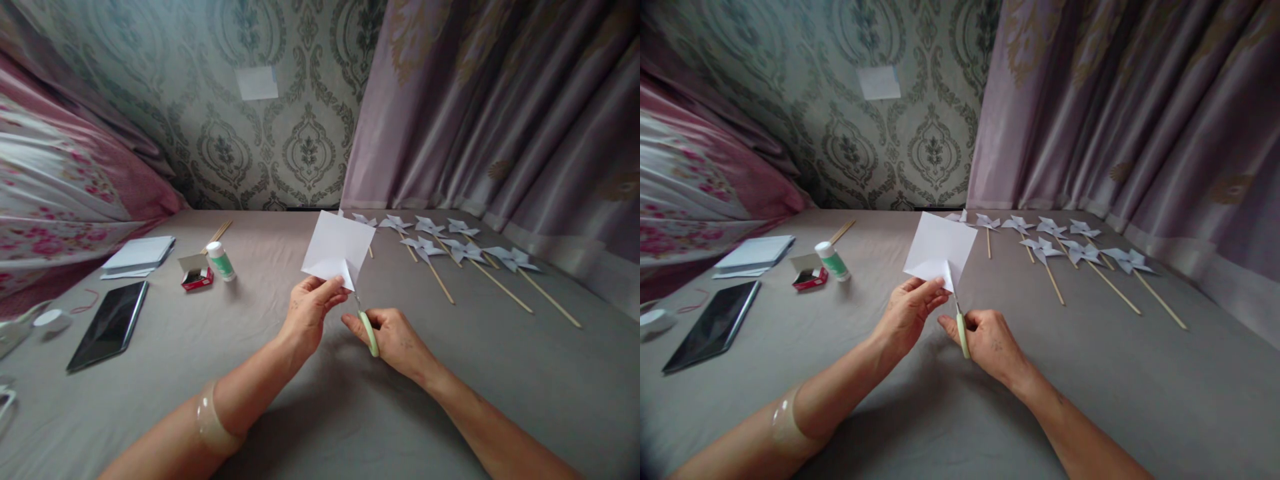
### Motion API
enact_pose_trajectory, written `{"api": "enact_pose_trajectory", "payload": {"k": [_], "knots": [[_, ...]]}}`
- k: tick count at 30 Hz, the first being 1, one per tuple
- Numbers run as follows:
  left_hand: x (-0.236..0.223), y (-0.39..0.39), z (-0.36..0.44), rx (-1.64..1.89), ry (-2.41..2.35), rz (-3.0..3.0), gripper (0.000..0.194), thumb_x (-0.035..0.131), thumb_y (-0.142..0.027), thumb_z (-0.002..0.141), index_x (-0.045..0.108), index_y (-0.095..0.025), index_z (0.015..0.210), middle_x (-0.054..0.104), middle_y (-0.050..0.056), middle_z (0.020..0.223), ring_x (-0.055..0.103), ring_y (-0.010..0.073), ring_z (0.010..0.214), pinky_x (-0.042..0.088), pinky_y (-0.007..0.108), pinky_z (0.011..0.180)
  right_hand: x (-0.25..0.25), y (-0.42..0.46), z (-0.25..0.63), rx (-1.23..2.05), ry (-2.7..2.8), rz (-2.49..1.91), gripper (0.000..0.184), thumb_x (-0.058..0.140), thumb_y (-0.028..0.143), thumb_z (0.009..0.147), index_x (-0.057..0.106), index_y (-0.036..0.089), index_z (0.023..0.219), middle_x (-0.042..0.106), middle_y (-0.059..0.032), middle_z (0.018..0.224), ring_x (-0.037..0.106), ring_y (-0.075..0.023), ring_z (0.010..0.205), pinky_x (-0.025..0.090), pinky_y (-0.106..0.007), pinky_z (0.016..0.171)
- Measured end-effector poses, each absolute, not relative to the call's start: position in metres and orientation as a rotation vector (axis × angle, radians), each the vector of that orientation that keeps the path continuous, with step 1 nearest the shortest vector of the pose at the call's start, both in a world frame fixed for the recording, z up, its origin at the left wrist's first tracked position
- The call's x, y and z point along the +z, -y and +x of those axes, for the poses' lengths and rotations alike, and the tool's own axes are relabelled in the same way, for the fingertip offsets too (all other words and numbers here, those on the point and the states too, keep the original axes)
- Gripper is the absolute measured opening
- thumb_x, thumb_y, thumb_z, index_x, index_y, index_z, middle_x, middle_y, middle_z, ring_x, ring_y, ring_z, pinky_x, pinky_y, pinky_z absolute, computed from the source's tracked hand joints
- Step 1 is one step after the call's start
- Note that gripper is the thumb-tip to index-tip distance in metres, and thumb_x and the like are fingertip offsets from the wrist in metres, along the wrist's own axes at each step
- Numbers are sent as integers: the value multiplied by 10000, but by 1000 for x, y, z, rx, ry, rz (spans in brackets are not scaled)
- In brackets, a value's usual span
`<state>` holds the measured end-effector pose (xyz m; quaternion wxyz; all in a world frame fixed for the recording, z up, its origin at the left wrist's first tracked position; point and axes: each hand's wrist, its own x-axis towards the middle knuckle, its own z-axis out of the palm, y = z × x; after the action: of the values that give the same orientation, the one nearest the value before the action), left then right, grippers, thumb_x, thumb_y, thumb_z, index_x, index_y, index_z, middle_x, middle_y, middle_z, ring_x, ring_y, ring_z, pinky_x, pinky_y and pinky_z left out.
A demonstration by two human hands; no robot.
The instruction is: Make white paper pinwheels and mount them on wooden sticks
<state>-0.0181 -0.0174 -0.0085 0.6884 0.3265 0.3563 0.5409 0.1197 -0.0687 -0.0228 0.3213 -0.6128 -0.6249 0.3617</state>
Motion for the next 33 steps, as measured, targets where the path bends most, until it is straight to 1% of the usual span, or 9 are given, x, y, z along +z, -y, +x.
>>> {"api": "enact_pose_trajectory", "payload": {"k": [3,6,10,13,15,19,25,29,33], "knots": [[-8,13,-20,1238,-809,718,232,804,-240,560,649,-118,680,654,21,636,618,113,607,477,237,641,-20,71,120,1034,1766,-1578,458,554,577,774,458,179,568,364,50,530,334,-87,518,255,-235,477],[-10,4,-26,1311,-846,714,217,784,-237,548,621,-133,647,633,2,607,591,98,584,453,219,613,-17,71,121,1045,1825,-1522,438,534,575,795,441,190,607,381,52,543,348,-88,519,263,-228,472],[-16,-8,-33,1374,-906,771,123,705,-204,560,617,-153,629,651,-8,679,560,84,604,414,197,591,-11,66,128,809,1504,-1474,450,536,608,779,434,202,615,396,49,550,376,-98,529,326,-232,504],[-20,-11,-35,1296,-939,810,91,647,-193,543,634,-158,626,648,1,672,555,107,605,412,212,589,-5,59,139,684,1283,-1471,464,563,642,737,475,199,629,422,46,535,408,-106,523,357,-242,518],[-21,-10,-34,1205,-930,856,116,619,-190,523,645,-159,631,640,10,645,553,127,588,421,230,592,-3,54,146,696,1197,-1476,471,604,650,695,522,187,672,418,53,524,402,-105,509,348,-245,500],[-20,-5,-33,1050,-929,999,177,567,-195,516,653,-161,667,636,20,652,557,150,612,425,247,609,-5,50,153,809,1136,-1471,469,657,625,661,560,168,697,368,72,508,325,-83,473,281,-239,448],[-18,-2,-34,877,-970,1174,161,523,-214,509,609,-153,631,592,-2,630,486,122,587,331,224,553,-15,47,155,1040,1099,-1397,410,710,545,640,555,172,713,321,80,535,264,-73,483,211,-222,418],[-20,-3,-35,888,-986,1189,142,518,-215,508,599,-157,609,568,-3,599,460,116,558,304,222,522,-19,47,158,1112,1114,-1391,376,710,500,637,520,176,649,332,76,539,265,-73,496,197,-221,424],[-25,-5,-35,911,-964,1115,120,549,-195,516,609,-156,612,578,5,598,510,130,567,358,218,529,-24,46,158,1130,1090,-1355,374,715,449,625,457,183,574,340,77,529,258,-64,496,194,-220,431]]}}
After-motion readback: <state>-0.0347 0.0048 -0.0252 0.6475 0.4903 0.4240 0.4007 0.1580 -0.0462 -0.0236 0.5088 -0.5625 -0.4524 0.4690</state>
